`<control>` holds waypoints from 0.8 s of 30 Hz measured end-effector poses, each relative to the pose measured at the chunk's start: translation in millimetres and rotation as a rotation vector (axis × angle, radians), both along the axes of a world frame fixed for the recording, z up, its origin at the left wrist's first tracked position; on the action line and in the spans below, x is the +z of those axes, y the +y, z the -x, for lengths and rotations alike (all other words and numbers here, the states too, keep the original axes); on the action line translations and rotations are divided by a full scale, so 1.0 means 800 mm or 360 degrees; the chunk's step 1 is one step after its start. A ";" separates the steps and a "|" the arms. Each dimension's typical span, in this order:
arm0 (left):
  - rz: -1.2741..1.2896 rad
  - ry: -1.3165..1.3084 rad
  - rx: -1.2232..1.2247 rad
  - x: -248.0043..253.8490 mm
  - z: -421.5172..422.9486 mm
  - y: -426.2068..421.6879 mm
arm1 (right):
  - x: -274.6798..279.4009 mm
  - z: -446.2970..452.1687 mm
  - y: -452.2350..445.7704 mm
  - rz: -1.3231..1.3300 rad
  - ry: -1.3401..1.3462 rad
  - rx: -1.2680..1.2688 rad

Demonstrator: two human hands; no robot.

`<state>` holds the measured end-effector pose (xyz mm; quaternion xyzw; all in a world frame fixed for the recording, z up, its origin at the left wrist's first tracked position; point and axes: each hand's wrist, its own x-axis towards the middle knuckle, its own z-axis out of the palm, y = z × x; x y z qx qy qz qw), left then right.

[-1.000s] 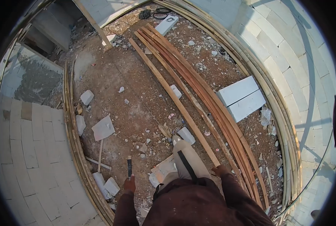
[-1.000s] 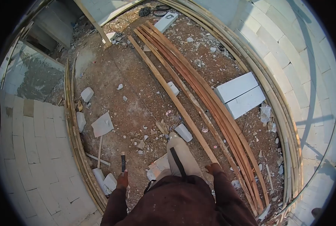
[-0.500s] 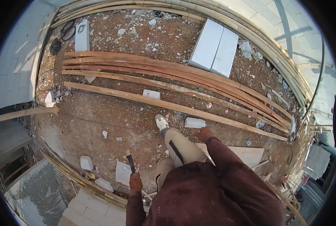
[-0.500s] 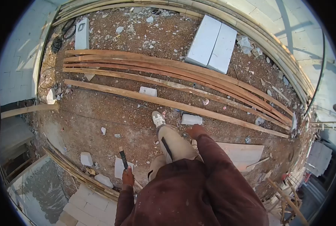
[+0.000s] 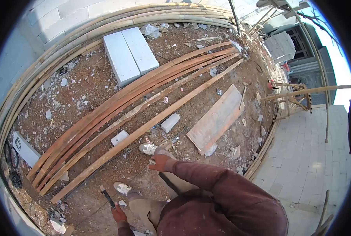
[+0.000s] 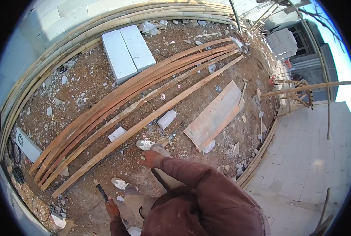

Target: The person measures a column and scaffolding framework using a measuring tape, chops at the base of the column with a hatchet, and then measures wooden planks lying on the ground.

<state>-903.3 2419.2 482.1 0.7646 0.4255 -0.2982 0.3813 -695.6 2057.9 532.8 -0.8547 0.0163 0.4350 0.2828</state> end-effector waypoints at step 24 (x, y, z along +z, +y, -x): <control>0.0003 0.0134 -0.0931 -0.247 -0.055 0.032 | -0.211 0.166 0.121 -0.0458 0.0019 -0.0446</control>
